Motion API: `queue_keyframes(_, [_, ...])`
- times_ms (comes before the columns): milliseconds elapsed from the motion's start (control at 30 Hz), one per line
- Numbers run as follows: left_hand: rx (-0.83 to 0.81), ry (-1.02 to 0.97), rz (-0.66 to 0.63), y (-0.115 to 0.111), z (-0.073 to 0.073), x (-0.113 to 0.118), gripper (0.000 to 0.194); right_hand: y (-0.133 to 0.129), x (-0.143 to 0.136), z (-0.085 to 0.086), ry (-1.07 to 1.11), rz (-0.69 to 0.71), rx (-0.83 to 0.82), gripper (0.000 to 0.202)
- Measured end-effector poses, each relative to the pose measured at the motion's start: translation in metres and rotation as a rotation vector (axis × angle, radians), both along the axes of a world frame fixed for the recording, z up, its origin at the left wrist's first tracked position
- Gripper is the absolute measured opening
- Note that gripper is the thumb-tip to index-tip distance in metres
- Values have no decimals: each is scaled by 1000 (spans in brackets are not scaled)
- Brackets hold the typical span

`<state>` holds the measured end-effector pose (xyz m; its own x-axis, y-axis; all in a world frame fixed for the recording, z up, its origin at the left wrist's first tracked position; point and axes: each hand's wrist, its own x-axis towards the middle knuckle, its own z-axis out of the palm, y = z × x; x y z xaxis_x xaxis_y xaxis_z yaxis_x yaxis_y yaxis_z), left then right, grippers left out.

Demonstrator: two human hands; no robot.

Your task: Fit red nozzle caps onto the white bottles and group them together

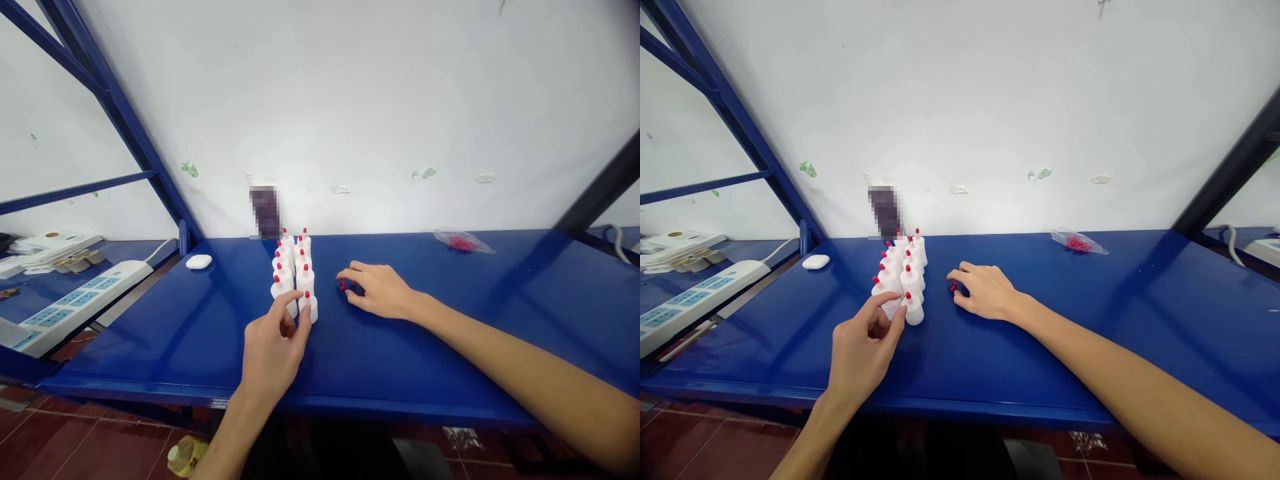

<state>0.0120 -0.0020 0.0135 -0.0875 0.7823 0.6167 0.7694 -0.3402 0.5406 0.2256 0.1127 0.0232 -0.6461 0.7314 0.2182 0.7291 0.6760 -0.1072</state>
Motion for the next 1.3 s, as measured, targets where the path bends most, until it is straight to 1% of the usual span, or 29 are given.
queue_keyframes(133, [-70, 22, -83, -20, -7, 3, 13, 1, 1, -3, -17, 58, 8, 26])
queue_keyframes(200, [-105, 53, -118, -25, -12, 5, 13, 0, 0, -5, 63, 86, -23, 20])
queue_keyframes(233, [-121, 76, -136, -26, -15, 6, 13, -2, -1, -6, 139, 107, -54, 18])
queue_keyframes(300, [-153, 140, -176, -26, -18, 7, 14, -11, -7, -6, 344, 156, -166, 14])
queue_keyframes(400, [-182, 212, -208, -24, -20, 7, 18, -33, -18, -4, 611, 211, -450, 15])
queue_keyframes(467, [-205, 212, -223, -23, -20, 8, 16, -48, -24, -4, 670, 259, -631, 12])
queue_keyframes(500, [-219, 209, -231, -23, -19, 8, 12, -54, -25, -3, 683, 291, -679, 12])
queue_keyframes(533, [-233, 209, -238, -23, -19, 8, 9, -58, -26, -4, 691, 326, -706, 16])
queue_keyframes(600, [-261, 225, -236, -23, -17, 9, 10, -64, -26, -4, 704, 387, -709, 31])
queue_keyframes(667, [-285, 247, -225, -23, -16, 10, 13, -67, -24, -4, 695, 433, -698, 40])
queue_keyframes(733, [-288, 276, -236, -24, -14, 10, 15, -68, -23, -4, 660, 469, -662, 44])
queue_keyframes(833, [-255, 322, -266, -25, -13, 9, 14, -70, -23, -3, 583, 511, -566, 46])
queue_keyframes(933, [-222, 339, -293, -25, -14, 7, 9, -71, -24, -3, 529, 520, -456, 54])
queue_keyframes(1067, [-142, 351, -368, -24, -19, 4, 8, -72, -26, -6, 452, 534, -304, 68])
queue_keyframes(1200, [-87, 335, -388, -23, -22, 3, 12, -76, -29, -9, 396, 575, -270, 74])
queue_keyframes(1300, [-64, 338, -416, -23, -21, 3, 13, -78, -31, -8, 377, 557, -252, 77])
